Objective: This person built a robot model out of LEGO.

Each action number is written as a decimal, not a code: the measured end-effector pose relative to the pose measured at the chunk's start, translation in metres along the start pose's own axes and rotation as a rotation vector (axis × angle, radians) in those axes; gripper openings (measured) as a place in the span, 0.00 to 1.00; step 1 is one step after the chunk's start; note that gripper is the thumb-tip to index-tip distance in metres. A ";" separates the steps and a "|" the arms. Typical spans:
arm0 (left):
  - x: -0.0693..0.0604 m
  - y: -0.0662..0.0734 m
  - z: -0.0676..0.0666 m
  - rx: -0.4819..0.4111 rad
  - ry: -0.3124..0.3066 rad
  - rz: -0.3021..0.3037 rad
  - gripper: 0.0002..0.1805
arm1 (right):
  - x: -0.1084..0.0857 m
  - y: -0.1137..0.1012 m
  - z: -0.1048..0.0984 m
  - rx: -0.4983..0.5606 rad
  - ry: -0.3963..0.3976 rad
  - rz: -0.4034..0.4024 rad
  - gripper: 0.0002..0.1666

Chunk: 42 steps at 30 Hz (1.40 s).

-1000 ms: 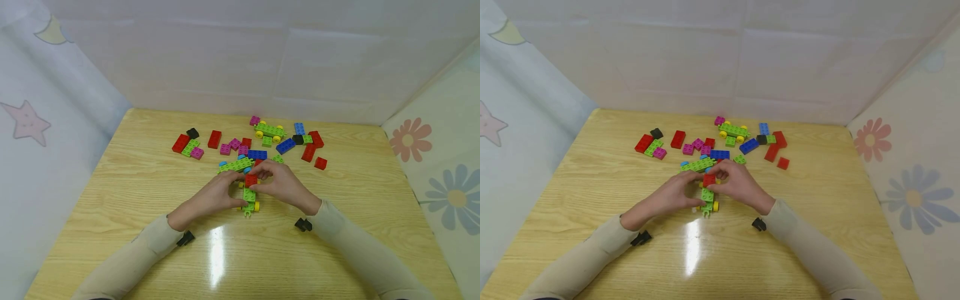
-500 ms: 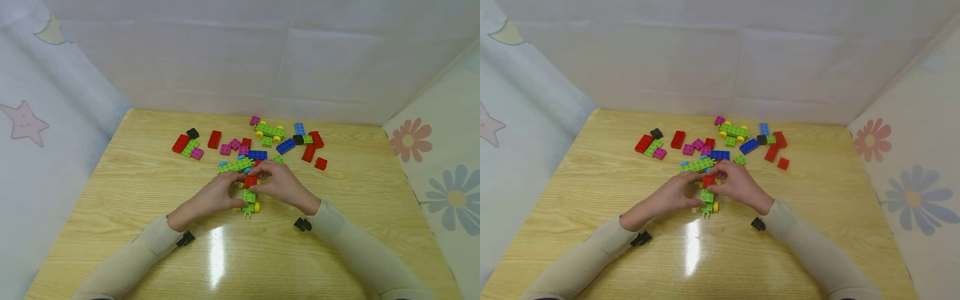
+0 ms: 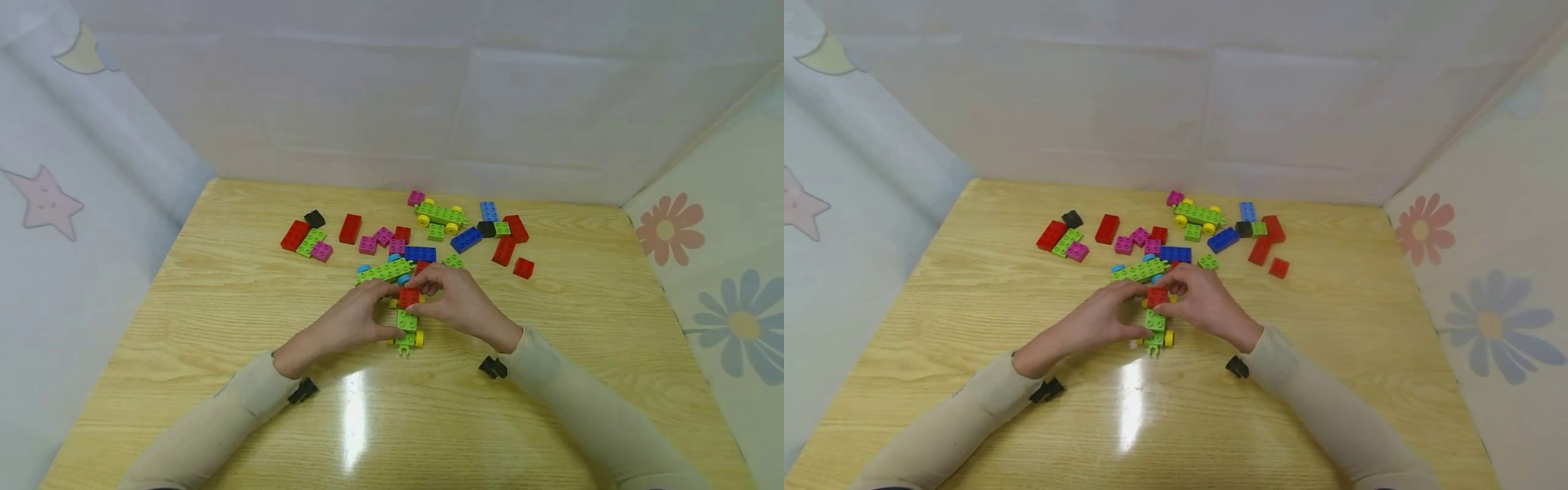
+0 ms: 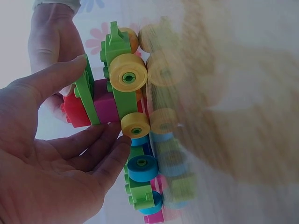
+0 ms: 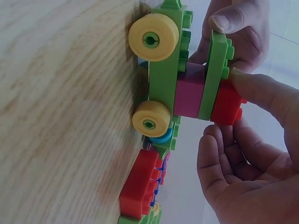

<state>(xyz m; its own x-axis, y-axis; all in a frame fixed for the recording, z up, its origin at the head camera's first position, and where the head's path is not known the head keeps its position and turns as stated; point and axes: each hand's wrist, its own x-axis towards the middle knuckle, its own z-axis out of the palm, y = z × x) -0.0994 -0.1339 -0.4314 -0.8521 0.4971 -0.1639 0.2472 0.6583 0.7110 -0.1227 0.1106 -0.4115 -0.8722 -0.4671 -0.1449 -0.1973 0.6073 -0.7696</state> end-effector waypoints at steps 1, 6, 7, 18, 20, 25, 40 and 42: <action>0.000 0.000 0.000 0.000 0.000 -0.001 0.42 | 0.000 0.000 0.000 -0.002 0.001 0.000 0.19; 0.000 -0.002 0.000 -0.001 0.004 0.004 0.42 | 0.000 0.000 0.000 -0.016 0.001 -0.004 0.20; 0.000 -0.002 0.000 -0.001 0.005 0.006 0.42 | 0.000 0.000 0.000 -0.021 0.001 -0.005 0.20; -0.002 -0.003 -0.001 0.003 -0.007 0.006 0.42 | -0.002 -0.002 0.004 -0.009 0.004 0.017 0.21; -0.002 -0.003 -0.001 0.003 -0.006 0.009 0.42 | -0.002 -0.002 0.005 -0.007 0.005 0.025 0.21; -0.001 -0.004 -0.001 -0.001 -0.004 0.013 0.42 | -0.004 -0.004 0.004 0.000 0.011 0.028 0.20; -0.005 -0.005 -0.002 0.000 -0.004 0.002 0.44 | -0.008 0.005 -0.006 0.104 0.033 0.051 0.29; -0.007 -0.006 -0.003 0.003 -0.006 -0.005 0.44 | -0.006 0.008 -0.008 0.096 0.036 0.058 0.29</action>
<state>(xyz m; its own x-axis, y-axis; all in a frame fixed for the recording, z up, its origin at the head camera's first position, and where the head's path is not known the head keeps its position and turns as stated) -0.0958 -0.1428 -0.4322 -0.8503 0.4976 -0.1717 0.2447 0.6625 0.7080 -0.1227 0.1231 -0.4117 -0.8966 -0.4089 -0.1700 -0.1037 0.5672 -0.8170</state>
